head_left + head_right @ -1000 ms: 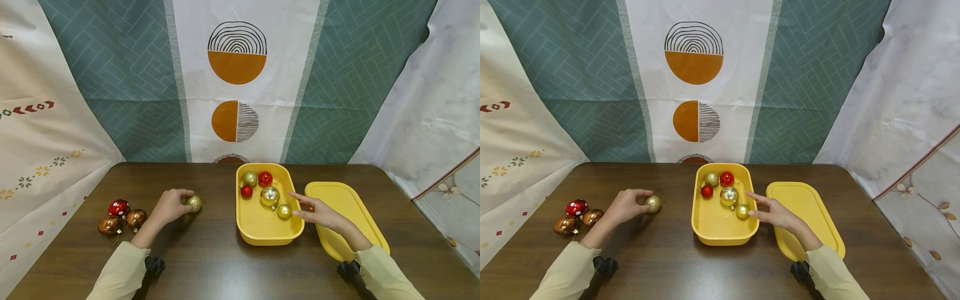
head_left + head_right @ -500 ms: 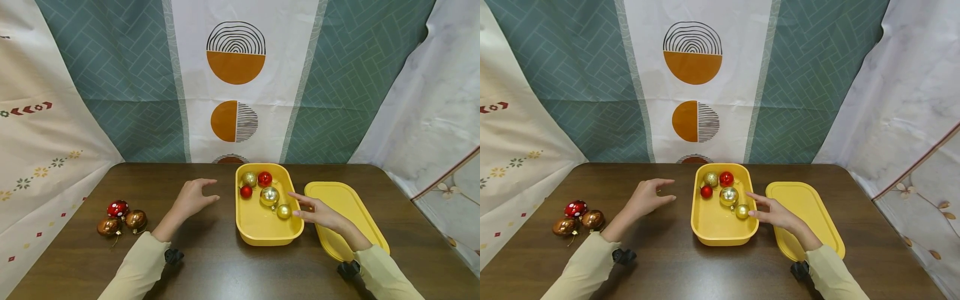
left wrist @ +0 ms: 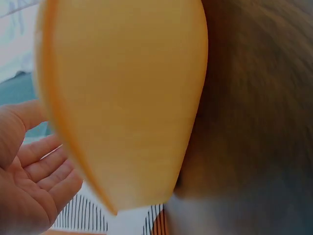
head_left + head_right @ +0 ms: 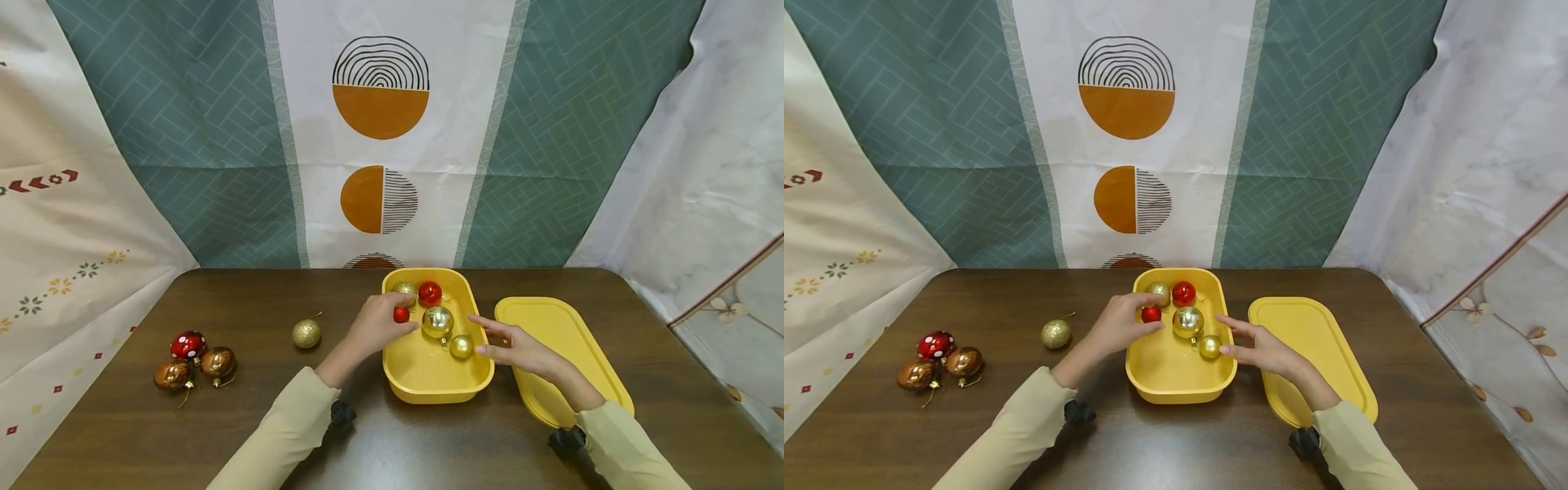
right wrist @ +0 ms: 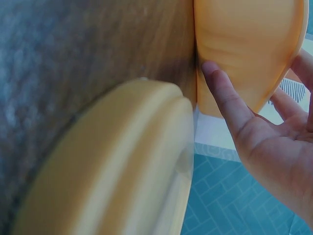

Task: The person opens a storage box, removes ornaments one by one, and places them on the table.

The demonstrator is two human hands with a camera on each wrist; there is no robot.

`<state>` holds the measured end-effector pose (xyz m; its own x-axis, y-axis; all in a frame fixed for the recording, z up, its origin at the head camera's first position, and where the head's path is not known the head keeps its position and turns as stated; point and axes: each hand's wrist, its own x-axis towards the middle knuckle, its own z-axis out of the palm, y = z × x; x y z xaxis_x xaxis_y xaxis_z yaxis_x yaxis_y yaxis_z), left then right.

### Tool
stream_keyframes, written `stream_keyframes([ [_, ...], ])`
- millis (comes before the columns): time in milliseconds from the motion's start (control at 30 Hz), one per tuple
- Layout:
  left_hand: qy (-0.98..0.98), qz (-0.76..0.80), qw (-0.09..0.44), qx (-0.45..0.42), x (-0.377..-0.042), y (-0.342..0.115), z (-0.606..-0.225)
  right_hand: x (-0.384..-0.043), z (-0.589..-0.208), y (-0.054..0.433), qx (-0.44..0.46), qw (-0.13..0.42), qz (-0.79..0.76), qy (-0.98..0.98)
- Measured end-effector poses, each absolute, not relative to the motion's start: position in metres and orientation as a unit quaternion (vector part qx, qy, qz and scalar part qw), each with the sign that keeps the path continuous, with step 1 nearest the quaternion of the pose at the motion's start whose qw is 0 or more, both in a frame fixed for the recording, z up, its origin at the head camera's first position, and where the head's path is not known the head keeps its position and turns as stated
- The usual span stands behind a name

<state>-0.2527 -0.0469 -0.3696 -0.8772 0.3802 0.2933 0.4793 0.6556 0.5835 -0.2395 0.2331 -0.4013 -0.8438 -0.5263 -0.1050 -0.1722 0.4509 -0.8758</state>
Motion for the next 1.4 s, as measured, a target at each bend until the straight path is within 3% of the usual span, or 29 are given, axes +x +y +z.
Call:
stream_keyframes([
  [700,-0.938,-0.248,-0.020,-0.241,-0.274,-0.002,-0.386,-0.236,-0.400,0.233,-0.201,0.196,-0.490,0.825],
  [1400,-0.944,-0.247,0.011,-0.218,-0.275,0.000,-0.387,-0.239,-0.400,0.232,-0.204,0.191,-0.488,0.827],
])
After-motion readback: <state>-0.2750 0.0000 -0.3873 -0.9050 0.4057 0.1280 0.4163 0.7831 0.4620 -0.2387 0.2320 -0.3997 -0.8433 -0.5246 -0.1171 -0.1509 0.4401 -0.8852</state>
